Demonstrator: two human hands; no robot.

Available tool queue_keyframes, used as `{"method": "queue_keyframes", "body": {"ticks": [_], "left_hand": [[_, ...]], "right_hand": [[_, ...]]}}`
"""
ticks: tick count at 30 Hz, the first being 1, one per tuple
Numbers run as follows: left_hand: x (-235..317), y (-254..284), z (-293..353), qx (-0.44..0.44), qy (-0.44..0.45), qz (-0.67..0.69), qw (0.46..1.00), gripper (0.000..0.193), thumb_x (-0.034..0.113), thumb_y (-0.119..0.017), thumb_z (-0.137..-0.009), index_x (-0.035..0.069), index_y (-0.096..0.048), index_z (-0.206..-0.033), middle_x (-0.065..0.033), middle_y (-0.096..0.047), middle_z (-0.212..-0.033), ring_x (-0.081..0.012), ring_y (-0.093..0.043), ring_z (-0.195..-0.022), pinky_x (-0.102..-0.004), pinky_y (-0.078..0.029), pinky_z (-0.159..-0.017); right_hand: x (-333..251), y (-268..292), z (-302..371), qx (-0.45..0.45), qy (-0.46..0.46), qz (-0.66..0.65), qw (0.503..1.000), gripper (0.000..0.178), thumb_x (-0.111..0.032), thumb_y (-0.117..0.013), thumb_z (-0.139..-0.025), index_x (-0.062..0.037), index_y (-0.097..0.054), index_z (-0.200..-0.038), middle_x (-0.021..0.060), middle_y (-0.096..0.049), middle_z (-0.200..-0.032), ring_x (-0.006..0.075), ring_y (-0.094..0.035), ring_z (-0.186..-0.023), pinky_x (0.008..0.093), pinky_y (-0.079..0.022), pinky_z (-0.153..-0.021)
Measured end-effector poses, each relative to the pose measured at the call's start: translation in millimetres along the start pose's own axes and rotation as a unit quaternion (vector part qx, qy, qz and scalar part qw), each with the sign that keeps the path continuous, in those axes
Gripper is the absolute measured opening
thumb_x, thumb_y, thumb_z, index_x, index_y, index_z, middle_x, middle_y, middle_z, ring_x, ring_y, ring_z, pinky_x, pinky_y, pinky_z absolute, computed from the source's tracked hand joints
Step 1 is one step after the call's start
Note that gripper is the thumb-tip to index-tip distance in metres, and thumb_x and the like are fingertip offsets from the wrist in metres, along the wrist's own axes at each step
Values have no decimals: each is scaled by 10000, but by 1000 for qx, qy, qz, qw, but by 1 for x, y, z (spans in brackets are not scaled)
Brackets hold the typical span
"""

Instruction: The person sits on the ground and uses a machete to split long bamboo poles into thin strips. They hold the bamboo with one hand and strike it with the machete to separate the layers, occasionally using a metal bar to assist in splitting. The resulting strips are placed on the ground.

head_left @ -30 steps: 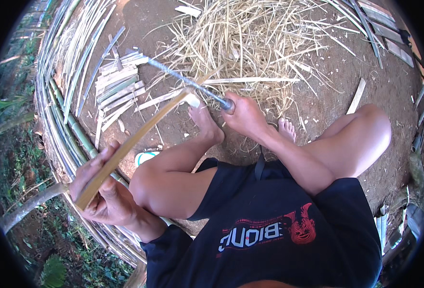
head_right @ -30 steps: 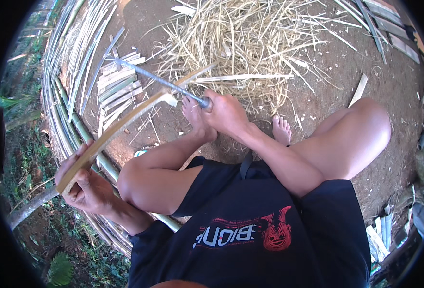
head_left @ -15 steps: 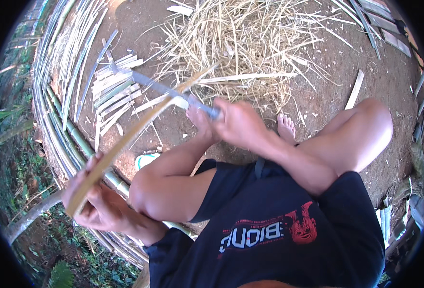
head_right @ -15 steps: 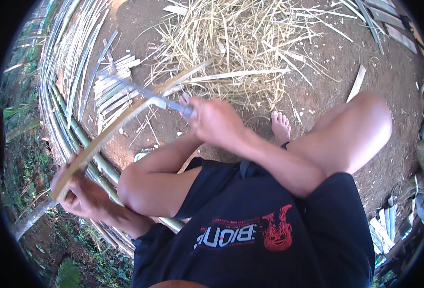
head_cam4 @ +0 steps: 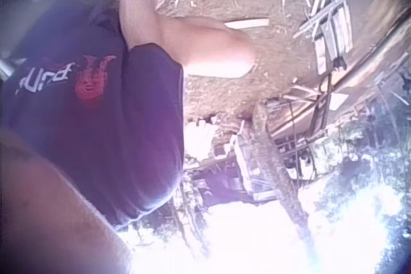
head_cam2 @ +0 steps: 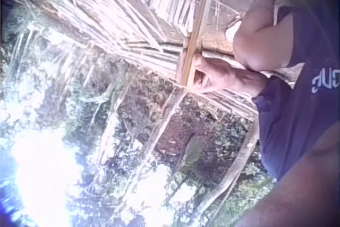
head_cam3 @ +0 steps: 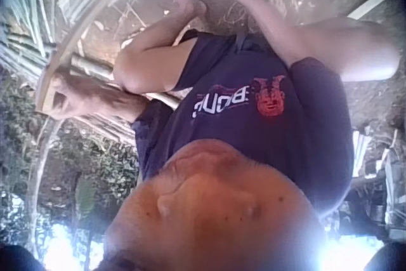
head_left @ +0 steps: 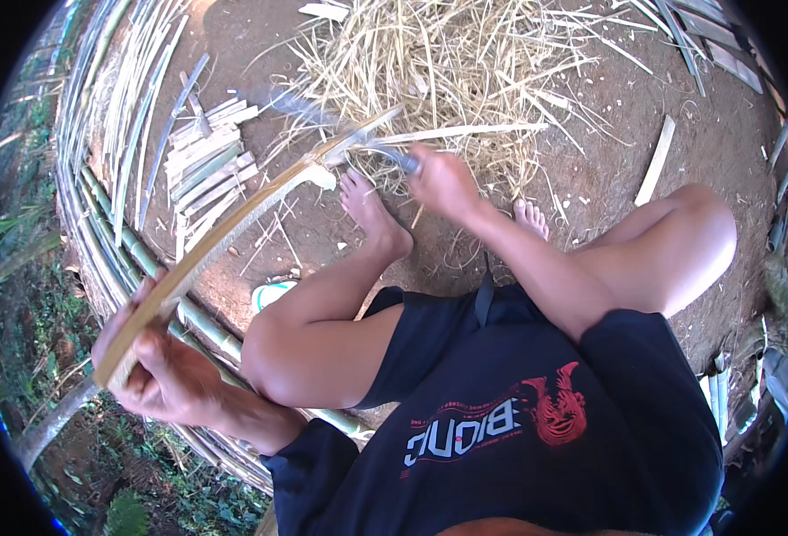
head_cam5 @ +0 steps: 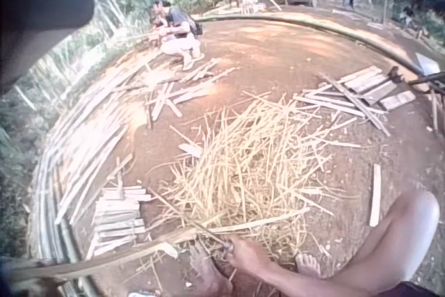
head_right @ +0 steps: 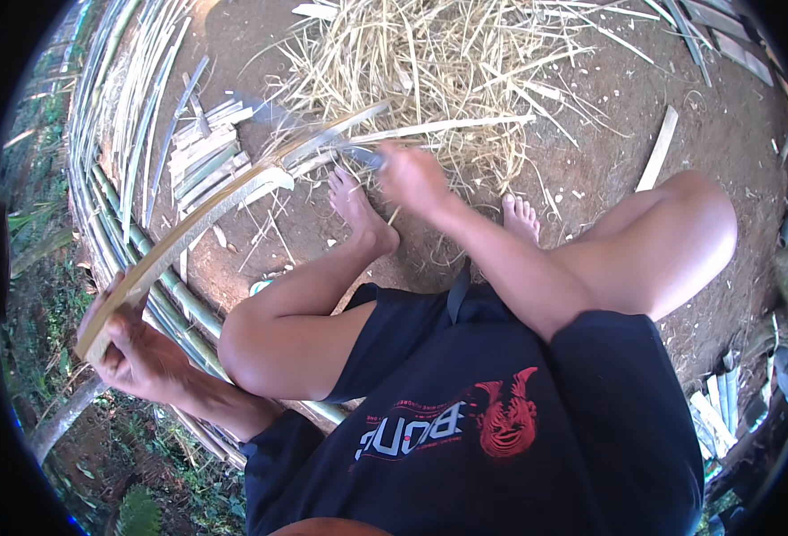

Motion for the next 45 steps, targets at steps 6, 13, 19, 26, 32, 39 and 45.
{"method": "queue_keyframes", "body": {"ticks": [6,13,19,26,32,39,45], "left_hand": [[-17,-3,-19,14,28,14,999,334,202,-650,-897,-89,-556,-1030,-221,-639,-978,-349,-667,-949,-448,-611,-793],[-43,11,-45,68,89,24,993,272,163,-622,-921,-79,-578,-1039,-165,-642,-945,-215,-676,-850,-305,-636,-680],[-36,22,-56,-17,66,46,997,227,164,-626,-913,-21,-621,-1045,-176,-668,-952,-268,-673,-923,-399,-609,-769],[24,-11,-8,-288,-31,166,943,240,206,-650,-878,-32,-666,-904,-152,-681,-854,-291,-692,-876,-530,-566,-814],[86,-68,33,-505,-190,143,829,239,174,-628,-740,-10,-727,-857,-183,-703,-923,-315,-696,-917,-403,-574,-820],[95,-68,48,-509,-178,97,837,284,162,-644,-665,18,-730,-894,-146,-704,-960,-298,-689,-949,-362,-591,-791],[104,-74,44,-502,-167,82,845,287,158,-660,-658,20,-730,-899,-144,-702,-970,-291,-688,-952,-365,-589,-800]], "right_hand": [[70,5,-67,-139,-213,112,961,194,-138,-525,-918,-13,-609,-1041,160,-652,-825,245,-651,-722,387,-534,-633],[127,-16,-41,-79,-241,96,962,230,-166,-546,-892,-4,-626,-1034,181,-664,-883,291,-660,-801,418,-532,-746],[139,-12,-42,-87,-216,69,970,265,-186,-522,-879,4,-628,-1030,231,-660,-946,344,-660,-865,446,-508,-807],[152,-6,-27,-96,-244,65,963,338,-261,-540,-878,25,-662,-1011,255,-667,-964,359,-658,-923,434,-498,-854],[175,-16,-29,-112,-241,73,961,363,-288,-525,-886,32,-657,-994,259,-666,-953,370,-658,-909,444,-507,-834],[169,-19,-26,-99,-241,48,964,353,-274,-486,-909,26,-650,-1001,252,-667,-925,365,-660,-885,441,-507,-827],[166,-11,-23,-97,-244,45,964,352,-267,-474,-906,11,-655,-1025,248,-670,-948,356,-660,-899,448,-503,-835]]}}
Point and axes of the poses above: each hand's wrist, its own z-axis away from the middle knuckle, its own y-axis out of the back of the hand, x = y × z, the point moved 3 cm from there along -z, towards the middle knuckle
